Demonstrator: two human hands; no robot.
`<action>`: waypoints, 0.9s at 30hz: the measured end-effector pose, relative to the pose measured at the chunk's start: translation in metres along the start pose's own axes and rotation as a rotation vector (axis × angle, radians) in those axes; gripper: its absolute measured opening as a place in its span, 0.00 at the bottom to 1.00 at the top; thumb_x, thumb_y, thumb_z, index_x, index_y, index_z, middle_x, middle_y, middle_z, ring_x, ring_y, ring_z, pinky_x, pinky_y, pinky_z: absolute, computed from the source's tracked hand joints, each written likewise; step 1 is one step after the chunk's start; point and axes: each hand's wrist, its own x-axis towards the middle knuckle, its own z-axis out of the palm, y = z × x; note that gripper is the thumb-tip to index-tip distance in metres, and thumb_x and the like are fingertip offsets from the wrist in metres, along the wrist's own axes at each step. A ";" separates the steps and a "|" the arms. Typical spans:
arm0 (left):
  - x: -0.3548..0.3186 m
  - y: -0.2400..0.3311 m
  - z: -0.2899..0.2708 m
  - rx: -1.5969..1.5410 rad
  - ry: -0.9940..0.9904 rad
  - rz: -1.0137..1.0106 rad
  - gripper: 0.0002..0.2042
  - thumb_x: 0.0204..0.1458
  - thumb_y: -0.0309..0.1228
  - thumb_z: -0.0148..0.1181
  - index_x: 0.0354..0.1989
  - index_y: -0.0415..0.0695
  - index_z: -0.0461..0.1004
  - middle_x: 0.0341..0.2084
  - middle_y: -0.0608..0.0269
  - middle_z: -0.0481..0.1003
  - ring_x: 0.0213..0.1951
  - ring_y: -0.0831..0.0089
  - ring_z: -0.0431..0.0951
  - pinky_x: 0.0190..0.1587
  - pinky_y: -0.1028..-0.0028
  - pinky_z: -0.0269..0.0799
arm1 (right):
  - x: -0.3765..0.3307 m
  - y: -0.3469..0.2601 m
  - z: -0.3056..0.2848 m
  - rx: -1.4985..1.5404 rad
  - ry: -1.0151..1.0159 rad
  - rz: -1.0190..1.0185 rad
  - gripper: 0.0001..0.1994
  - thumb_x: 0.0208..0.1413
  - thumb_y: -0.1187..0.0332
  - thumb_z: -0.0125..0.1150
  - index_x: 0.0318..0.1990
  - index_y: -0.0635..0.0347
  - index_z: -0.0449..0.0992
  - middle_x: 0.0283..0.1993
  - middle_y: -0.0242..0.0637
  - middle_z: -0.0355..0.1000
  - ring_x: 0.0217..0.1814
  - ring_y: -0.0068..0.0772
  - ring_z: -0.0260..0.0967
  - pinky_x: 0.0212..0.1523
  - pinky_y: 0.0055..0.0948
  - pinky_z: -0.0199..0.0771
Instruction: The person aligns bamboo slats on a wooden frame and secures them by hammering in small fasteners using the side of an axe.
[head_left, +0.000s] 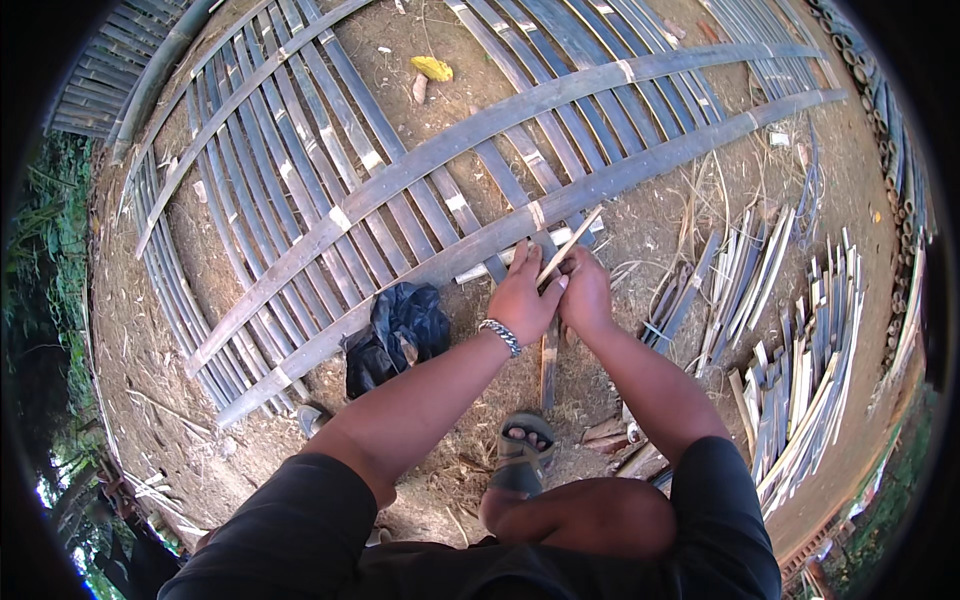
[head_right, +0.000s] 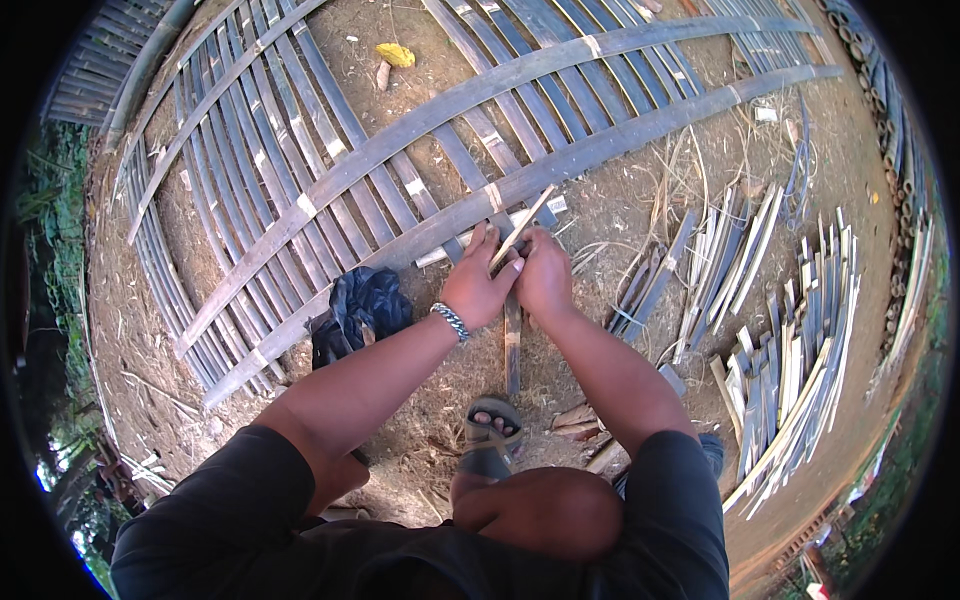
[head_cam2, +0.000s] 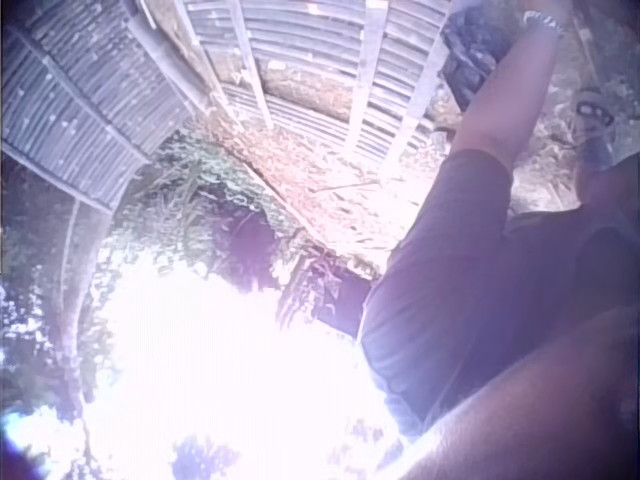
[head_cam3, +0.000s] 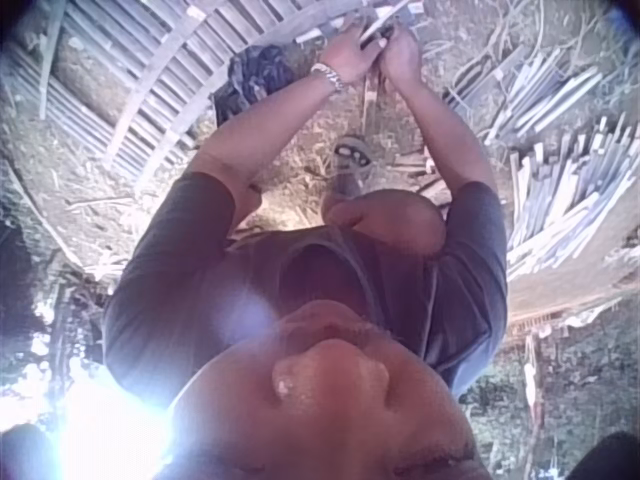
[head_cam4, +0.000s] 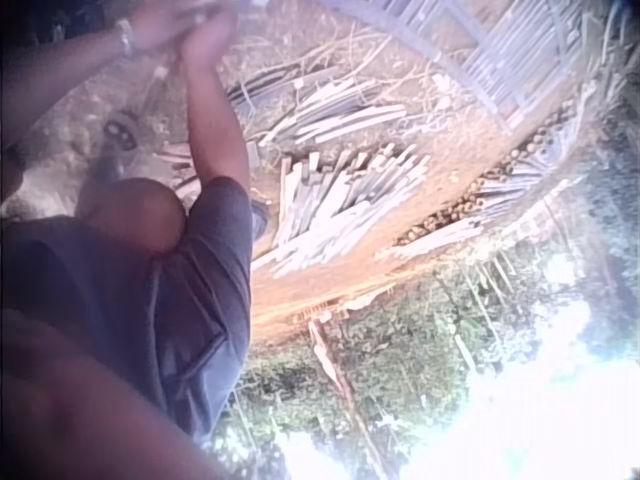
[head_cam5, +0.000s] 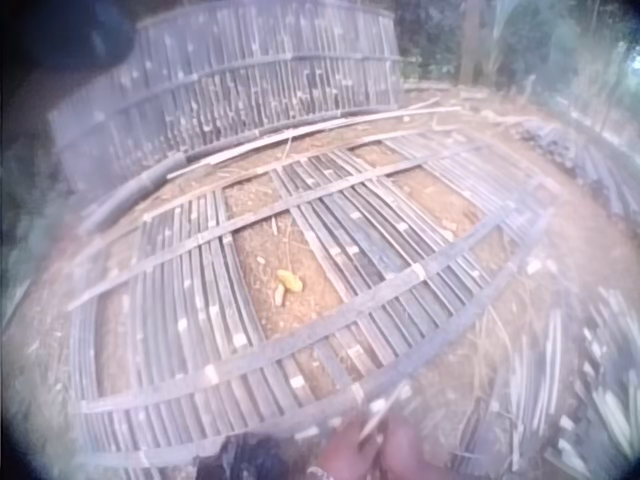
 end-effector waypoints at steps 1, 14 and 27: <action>-0.002 0.000 0.000 -0.026 -0.009 -0.011 0.37 0.60 0.46 0.58 0.71 0.31 0.59 0.74 0.35 0.52 0.69 0.45 0.64 0.70 0.63 0.61 | 0.000 -0.002 -0.001 -0.005 -0.005 0.012 0.13 0.55 0.70 0.68 0.45 0.65 0.76 0.33 0.49 0.79 0.38 0.52 0.80 0.40 0.44 0.77; -0.012 0.000 -0.004 0.013 -0.024 -0.039 0.39 0.61 0.50 0.58 0.70 0.30 0.59 0.75 0.39 0.50 0.71 0.47 0.62 0.71 0.63 0.60 | 0.003 -0.004 -0.007 -0.063 -0.083 0.065 0.13 0.55 0.70 0.68 0.45 0.65 0.75 0.34 0.49 0.79 0.39 0.53 0.79 0.42 0.45 0.77; -0.010 -0.008 -0.004 -0.016 0.030 0.021 0.36 0.63 0.49 0.56 0.70 0.31 0.61 0.71 0.38 0.59 0.70 0.49 0.64 0.69 0.64 0.61 | -0.002 -0.010 -0.007 -0.105 -0.035 0.059 0.16 0.56 0.66 0.70 0.48 0.63 0.74 0.31 0.44 0.76 0.33 0.47 0.76 0.39 0.41 0.77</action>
